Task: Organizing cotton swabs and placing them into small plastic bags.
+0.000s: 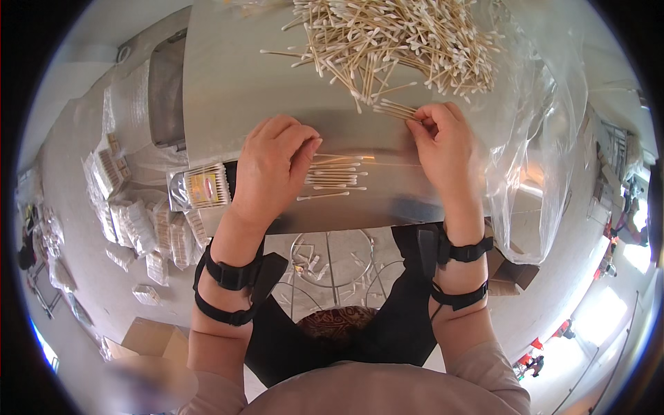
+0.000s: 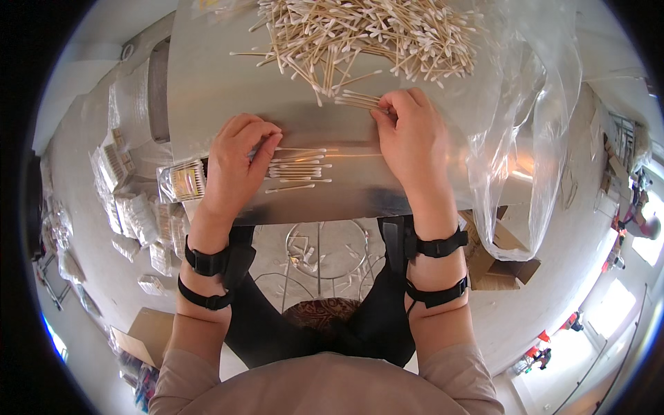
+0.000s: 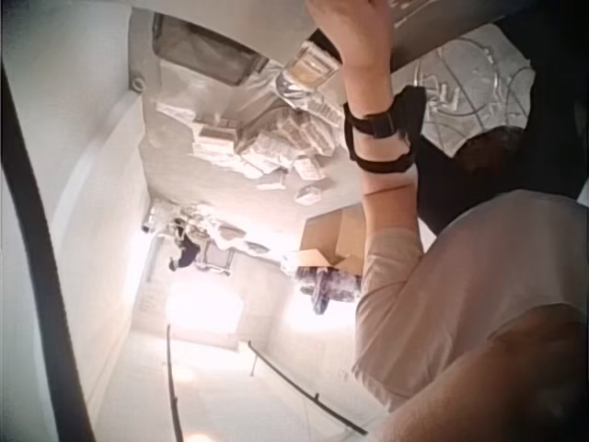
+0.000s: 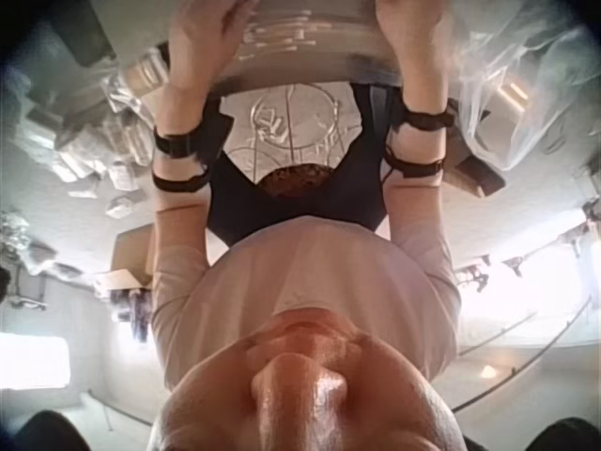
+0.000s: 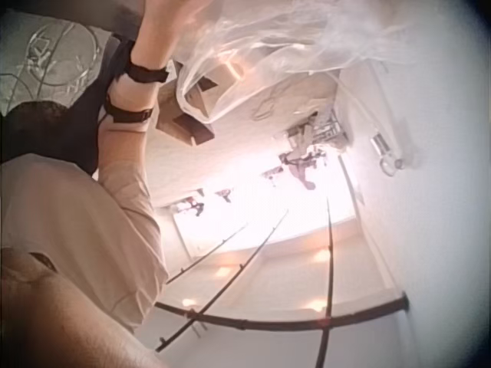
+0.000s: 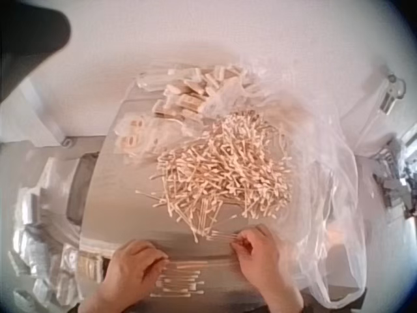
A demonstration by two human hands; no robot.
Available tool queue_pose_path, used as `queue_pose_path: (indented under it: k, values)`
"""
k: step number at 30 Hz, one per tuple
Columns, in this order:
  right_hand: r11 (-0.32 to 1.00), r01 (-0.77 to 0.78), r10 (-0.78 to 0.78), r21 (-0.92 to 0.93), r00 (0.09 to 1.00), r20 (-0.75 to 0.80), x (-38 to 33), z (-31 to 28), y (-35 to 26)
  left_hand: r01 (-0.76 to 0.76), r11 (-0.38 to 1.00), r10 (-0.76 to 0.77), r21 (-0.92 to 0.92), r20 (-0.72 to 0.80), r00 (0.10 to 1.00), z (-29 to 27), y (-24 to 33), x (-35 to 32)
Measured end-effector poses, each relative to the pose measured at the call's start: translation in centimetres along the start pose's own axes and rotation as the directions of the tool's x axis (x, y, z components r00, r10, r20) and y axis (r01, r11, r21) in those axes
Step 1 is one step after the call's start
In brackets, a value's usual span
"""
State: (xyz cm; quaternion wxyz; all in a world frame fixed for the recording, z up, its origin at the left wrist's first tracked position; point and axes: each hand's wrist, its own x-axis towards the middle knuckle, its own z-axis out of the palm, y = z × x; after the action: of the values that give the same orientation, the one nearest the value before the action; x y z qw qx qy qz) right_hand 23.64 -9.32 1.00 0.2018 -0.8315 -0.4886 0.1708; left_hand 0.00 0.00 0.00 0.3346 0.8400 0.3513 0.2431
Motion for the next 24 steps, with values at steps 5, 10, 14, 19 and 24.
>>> queue_pose_path:
  k: [5,10,14,19,24]
  values:
    - [0.993,0.059,-0.045,0.107,0.991,-0.126,0.4,-0.6,0.2,-0.001,1.0,0.002,0.005,-0.05,0.999,0.2,-0.1,0.2]
    - [0.981,0.125,-0.12,0.15,0.992,-0.047,0.4,0.2,1.0,0.007,1.0,-0.007,0.002,-0.072,0.997,0.1,-0.4,0.2]
    - [0.966,0.144,-0.148,0.213,0.989,-0.001,0.0,0.8,0.0,0.014,1.0,-0.014,0.003,-0.076,0.997,0.0,-0.6,0.2]
    - [0.944,0.267,-0.274,0.194,0.962,0.013,-0.6,2.5,-2.5,0.01,1.0,-0.011,-0.006,-0.086,0.996,-0.1,-0.7,0.1]
    - [0.893,0.386,-0.405,0.23,0.913,0.039,-1.0,3.8,-4.1,0.038,0.997,-0.041,-0.064,-0.041,0.998,-0.2,-0.6,-0.1]
